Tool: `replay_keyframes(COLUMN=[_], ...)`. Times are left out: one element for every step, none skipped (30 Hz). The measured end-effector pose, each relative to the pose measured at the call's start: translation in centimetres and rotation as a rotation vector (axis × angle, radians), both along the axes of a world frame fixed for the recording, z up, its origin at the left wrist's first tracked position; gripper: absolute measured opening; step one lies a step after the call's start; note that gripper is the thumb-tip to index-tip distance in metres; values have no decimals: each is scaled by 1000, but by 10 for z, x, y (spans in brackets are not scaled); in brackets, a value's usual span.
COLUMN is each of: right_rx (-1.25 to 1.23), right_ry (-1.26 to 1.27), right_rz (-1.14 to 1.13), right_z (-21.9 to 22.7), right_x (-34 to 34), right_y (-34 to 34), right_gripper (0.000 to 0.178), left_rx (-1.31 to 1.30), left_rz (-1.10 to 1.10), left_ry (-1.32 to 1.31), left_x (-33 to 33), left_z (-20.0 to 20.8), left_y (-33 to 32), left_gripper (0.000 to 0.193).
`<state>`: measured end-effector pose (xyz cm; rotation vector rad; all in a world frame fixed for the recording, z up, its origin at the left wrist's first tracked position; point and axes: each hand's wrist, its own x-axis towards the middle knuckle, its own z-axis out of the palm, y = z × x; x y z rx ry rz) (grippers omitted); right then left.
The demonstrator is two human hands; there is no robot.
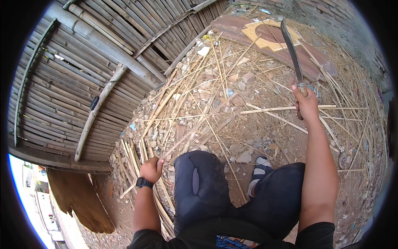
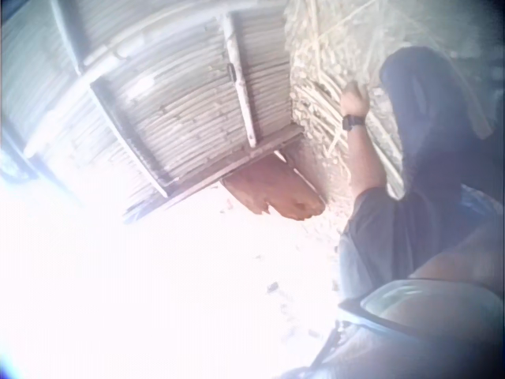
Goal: The person splits a long bamboo stick into thin strips using a large knife. They hold the bamboo with one hand and repeatedly strike it with the knife to separate the material into smaller pieces.
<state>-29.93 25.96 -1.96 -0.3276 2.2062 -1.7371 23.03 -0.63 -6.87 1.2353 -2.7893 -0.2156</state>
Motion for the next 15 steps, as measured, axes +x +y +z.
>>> replay_keyframes(right_rx=[2, 8, 22, 25, 20, 27, 35, 31, 20, 11, 13, 23, 35, 49, 68], right_ry=[14, 20, 39, 47, 38, 58, 80, 92, 92, 93, 101, 129, 161, 188, 190], right_rz=[3, 11, 5, 9, 8, 23, 28, 34, 51, 60, 51, 56, 54, 56, 76], right_z=[4, 5, 10, 16, 22, 22, 22, 20, 24, 34, 42, 45, 50, 51, 54], right_x=[0, 2, 3, 7, 15, 18, 16, 17, 26, 36, 41, 43, 43, 43, 46], right_y=[0, -2, 0, -4, -13, -16, -16, -21, -29, -33, -31, -32, -30, -29, -29], right_gripper=[38, 38, 38, 38, 38, 39, 39, 40, 40, 41, 42, 43, 43, 44, 44], left_rx=[-29, -60, -39, -75, -200, -556, -433, -466, -357, -246, -192, -137, -77, -5, 53], left_rz=[1, 6, 53, 70, 209, 278, 416, 404, 323, 233, 131, 33, -71, -75, -137], left_ry=[15, 28, 9, -55, -77, -330, -360, -223, -123, -19, 132, 282, 435, 498, 503], left_x=[0, -6, -32, -50, -67, -90, -119, -130, -138, -142, -148, -153, -160, -156, -136], left_z=[7, 17, 37, 60, 80, 103, 137, 160, 184, 200, 200, 194, 186, 170, 138], left_y=[-9, -24, -45, -82, -122, -151, -173, -188, -212, -226, -215, -198, -174, -141, -126], left_gripper=[39, 39, 42, 46, 55, 72, 82, 82, 79, 76, 71, 67, 63, 54, 51])
